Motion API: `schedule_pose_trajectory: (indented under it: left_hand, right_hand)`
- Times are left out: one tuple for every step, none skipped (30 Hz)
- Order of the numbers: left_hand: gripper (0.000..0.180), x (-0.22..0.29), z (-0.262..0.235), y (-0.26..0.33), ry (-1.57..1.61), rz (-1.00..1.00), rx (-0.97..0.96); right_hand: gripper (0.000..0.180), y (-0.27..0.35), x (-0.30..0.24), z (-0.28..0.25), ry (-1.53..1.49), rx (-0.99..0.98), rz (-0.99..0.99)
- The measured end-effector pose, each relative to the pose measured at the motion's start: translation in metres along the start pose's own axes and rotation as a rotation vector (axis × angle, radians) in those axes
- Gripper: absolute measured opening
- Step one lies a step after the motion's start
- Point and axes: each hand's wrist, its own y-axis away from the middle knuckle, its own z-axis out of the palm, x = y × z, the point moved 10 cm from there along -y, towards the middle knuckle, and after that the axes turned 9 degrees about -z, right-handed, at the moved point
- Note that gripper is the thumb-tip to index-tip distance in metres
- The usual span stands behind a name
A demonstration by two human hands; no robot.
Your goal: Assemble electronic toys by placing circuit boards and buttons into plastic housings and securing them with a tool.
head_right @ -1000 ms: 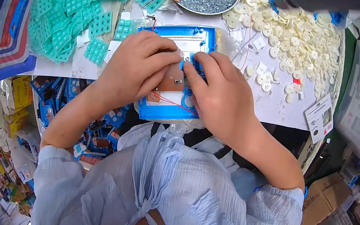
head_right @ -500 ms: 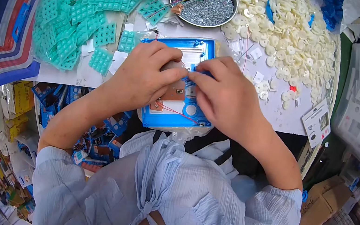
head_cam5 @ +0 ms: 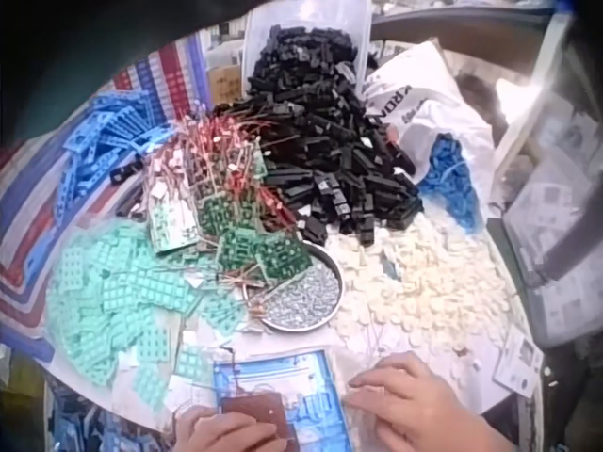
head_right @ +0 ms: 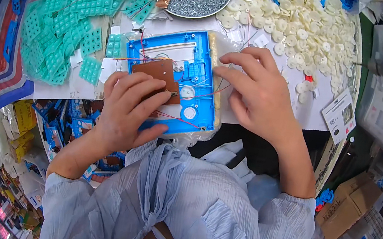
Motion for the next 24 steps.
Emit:
schedule_pose_trajectory:
  left_hand:
    - [0.053, -0.001, 0.003, 0.002, -0.014, -0.019, -0.026]
    - [0.055, -0.007, 0.01, 0.005, -0.043, -0.036, -0.082]
    - [0.054, -0.008, 0.01, 0.007, -0.063, -0.006, -0.079]
    - [0.054, -0.009, 0.008, 0.008, -0.087, 0.024, -0.073]
    - [0.053, -0.008, 0.007, 0.008, -0.111, 0.053, -0.066]
    - [0.051, -0.008, 0.006, 0.007, -0.092, 0.065, -0.068]
    - [0.049, -0.009, 0.004, 0.006, -0.083, 0.074, -0.069]
    - [0.047, -0.01, 0.002, 0.006, -0.073, 0.081, -0.07]
    - [0.043, -0.012, -0.003, 0.007, -0.049, 0.083, -0.028]
    - [0.04, -0.015, -0.007, 0.007, -0.023, 0.092, 0.011]
    - [0.037, -0.017, -0.013, 0.007, 0.002, 0.1, 0.05]
    - [0.029, -0.025, -0.026, 0.002, 0.028, 0.04, 0.095]
    - [0.027, -0.038, -0.035, 0.0, 0.038, -0.051, 0.195]
    - [0.026, -0.053, -0.042, 0.001, 0.049, -0.142, 0.296]
    - [0.025, -0.067, -0.05, 0.001, 0.06, -0.233, 0.398]
    - [0.024, -0.074, -0.053, -0.005, 0.034, -0.279, 0.436]
    - [0.024, -0.084, -0.051, -0.01, 0.08, -0.303, 0.438]
    - [0.024, -0.095, -0.047, -0.014, 0.126, -0.327, 0.44]
    - [0.025, -0.103, -0.045, -0.016, 0.169, -0.355, 0.446]
    - [0.026, -0.104, -0.043, -0.023, 0.182, -0.375, 0.396]
    - [0.025, -0.1, -0.042, -0.028, 0.155, -0.342, 0.395]
    - [0.024, -0.095, -0.042, -0.034, 0.131, -0.303, 0.394]
    - [0.024, -0.091, -0.039, -0.037, 0.106, -0.266, 0.39]
    - [0.026, -0.087, -0.036, -0.037, 0.057, -0.223, 0.376]
  right_hand:
    - [0.043, 0.0, 0.0, 0.001, 0.014, -0.021, 0.013]
    - [0.045, -0.001, -0.003, 0.004, 0.028, -0.042, 0.026]
    - [0.047, 0.0, -0.004, 0.006, 0.042, -0.062, 0.038]
    - [0.048, 0.0, -0.005, 0.008, 0.039, -0.095, 0.054]
    - [0.048, 0.002, -0.005, 0.011, 0.035, -0.128, 0.069]
    - [0.048, 0.003, -0.006, 0.013, 0.032, -0.161, 0.083]
    - [0.045, 0.002, -0.008, 0.013, 0.02, -0.164, 0.076]
    - [0.043, 0.001, -0.011, 0.011, 0.008, -0.168, 0.067]
    - [0.041, 0.0, -0.012, 0.01, -0.005, -0.173, 0.057]
    - [0.039, -0.003, -0.014, 0.004, -0.006, -0.128, 0.038]
    - [0.038, -0.007, -0.016, -0.002, -0.008, -0.085, 0.017]
    - [0.036, -0.01, -0.017, -0.006, -0.01, -0.041, -0.003]
    - [0.034, -0.014, -0.018, -0.006, -0.018, -0.007, -0.008]
    - [0.033, -0.021, -0.019, -0.005, -0.026, 0.028, -0.013]
    - [0.031, -0.029, -0.02, -0.002, -0.035, 0.062, -0.018]
    - [0.03, -0.038, -0.018, 0.004, -0.049, 0.07, -0.022]
    - [0.029, -0.048, -0.015, 0.011, -0.061, 0.077, -0.023]
    - [0.028, -0.06, -0.013, 0.018, -0.073, 0.084, -0.025]
    - [0.027, -0.073, -0.011, 0.024, -0.077, 0.104, -0.036]
    - [0.025, -0.087, -0.009, 0.029, -0.077, 0.125, -0.04]
    - [0.024, -0.1, -0.007, 0.033, -0.077, 0.147, -0.045]
    - [0.023, -0.113, -0.006, 0.039, -0.094, 0.152, -0.078]
    - [0.021, -0.124, -0.003, 0.048, -0.114, 0.156, -0.112]
    - [0.02, -0.129, -0.003, 0.052, -0.134, 0.16, -0.144]
